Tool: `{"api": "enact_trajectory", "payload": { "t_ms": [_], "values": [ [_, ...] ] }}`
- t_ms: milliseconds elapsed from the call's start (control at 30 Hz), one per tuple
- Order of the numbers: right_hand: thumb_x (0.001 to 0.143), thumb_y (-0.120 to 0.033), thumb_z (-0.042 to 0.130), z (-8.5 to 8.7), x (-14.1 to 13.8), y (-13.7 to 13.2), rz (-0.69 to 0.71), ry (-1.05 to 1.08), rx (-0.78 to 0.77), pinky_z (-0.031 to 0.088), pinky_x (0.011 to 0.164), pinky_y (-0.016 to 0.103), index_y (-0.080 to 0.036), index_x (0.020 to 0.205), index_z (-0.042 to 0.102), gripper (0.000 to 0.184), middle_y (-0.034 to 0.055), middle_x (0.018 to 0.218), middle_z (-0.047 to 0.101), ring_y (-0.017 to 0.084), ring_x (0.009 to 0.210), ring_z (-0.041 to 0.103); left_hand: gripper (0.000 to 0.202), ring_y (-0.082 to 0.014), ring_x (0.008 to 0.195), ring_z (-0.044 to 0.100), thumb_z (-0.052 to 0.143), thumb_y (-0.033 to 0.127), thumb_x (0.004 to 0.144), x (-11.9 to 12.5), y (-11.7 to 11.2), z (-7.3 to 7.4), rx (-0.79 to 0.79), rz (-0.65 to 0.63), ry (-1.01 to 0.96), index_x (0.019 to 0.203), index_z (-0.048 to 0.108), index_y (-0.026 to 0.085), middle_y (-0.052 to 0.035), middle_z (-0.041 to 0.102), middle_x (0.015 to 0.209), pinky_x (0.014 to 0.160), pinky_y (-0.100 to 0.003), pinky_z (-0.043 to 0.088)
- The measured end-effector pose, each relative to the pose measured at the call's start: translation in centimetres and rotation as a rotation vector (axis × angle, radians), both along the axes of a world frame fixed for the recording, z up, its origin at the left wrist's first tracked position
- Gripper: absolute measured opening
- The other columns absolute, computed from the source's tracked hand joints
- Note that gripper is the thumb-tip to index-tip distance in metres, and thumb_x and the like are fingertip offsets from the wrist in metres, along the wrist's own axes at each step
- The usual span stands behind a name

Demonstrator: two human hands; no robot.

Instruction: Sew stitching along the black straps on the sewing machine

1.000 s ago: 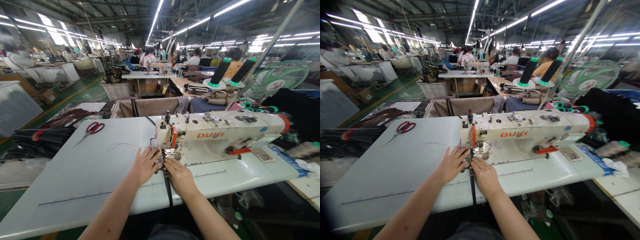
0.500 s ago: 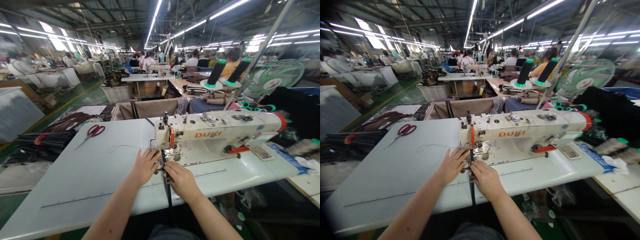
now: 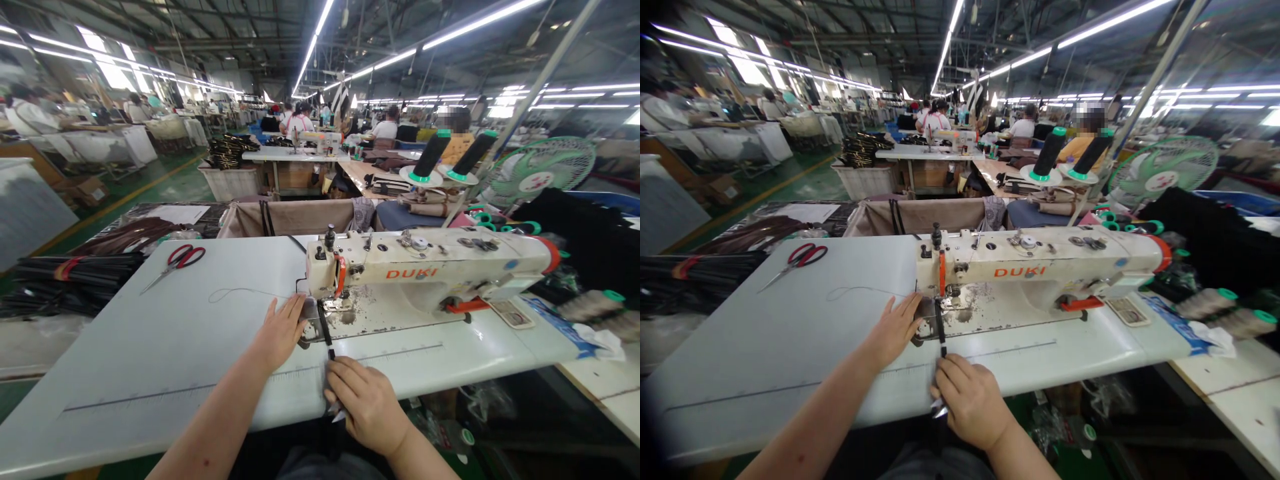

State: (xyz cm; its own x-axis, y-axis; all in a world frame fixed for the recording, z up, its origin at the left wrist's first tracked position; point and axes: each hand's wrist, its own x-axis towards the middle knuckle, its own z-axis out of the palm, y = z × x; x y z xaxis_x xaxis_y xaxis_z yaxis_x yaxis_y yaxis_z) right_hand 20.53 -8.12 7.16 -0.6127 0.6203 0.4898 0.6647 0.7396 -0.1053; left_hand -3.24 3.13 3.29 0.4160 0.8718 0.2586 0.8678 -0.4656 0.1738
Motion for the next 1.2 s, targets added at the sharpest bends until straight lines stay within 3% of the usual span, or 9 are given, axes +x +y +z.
{"api": "enact_trajectory", "payload": {
  "t_ms": [200,367,933,1200],
  "values": [
    [0.104,-0.021,0.053,0.1,0.1,0.4,-0.015,0.003,0.021,0.068,0.072,0.038,-0.013,0.117,0.072,0.024,0.0109,0.121,0.082,0.031,0.114,0.076,0.052,-0.0234,0.147,0.050,0.032,0.027,0.110,-0.2,0.3,-0.4,0.033,0.011,-0.014,0.160,0.032,0.017,-0.0160,0.054,0.156,0.127,-0.055,0.030],
    [0.105,-0.021,0.053,-0.2,0.0,1.0,-0.052,-0.014,-0.007,0.069,0.078,0.039,-0.013,0.120,0.071,0.025,0.0113,0.127,0.080,0.030,0.119,0.074,0.051,-0.0238,0.147,0.049,0.031,0.026,0.109,-0.3,0.2,-0.4,0.020,0.000,-0.024,0.159,0.032,0.015,-0.0161,0.053,0.157,0.127,-0.057,0.029],
    [0.102,-0.021,0.059,-1.0,-0.4,3.0,-0.125,-0.010,-0.122,0.061,0.111,0.043,-0.015,0.130,0.069,0.031,0.0129,0.143,0.071,0.029,0.136,0.064,0.048,-0.0231,0.149,0.046,0.029,0.022,0.108,-0.4,0.2,-0.2,-0.014,-0.002,-0.071,0.156,0.036,0.017,-0.0157,0.052,0.158,0.127,-0.056,0.029],
    [0.102,-0.021,0.059,-1.2,-0.7,4.4,-0.145,0.005,-0.116,0.061,0.111,0.044,-0.015,0.132,0.071,0.033,0.0121,0.142,0.072,0.029,0.132,0.067,0.049,-0.0235,0.150,0.045,0.028,0.021,0.108,-0.3,0.2,-0.2,0.009,-0.001,-0.069,0.156,0.037,0.018,-0.0161,0.052,0.157,0.126,-0.056,0.030]
  ]
}}
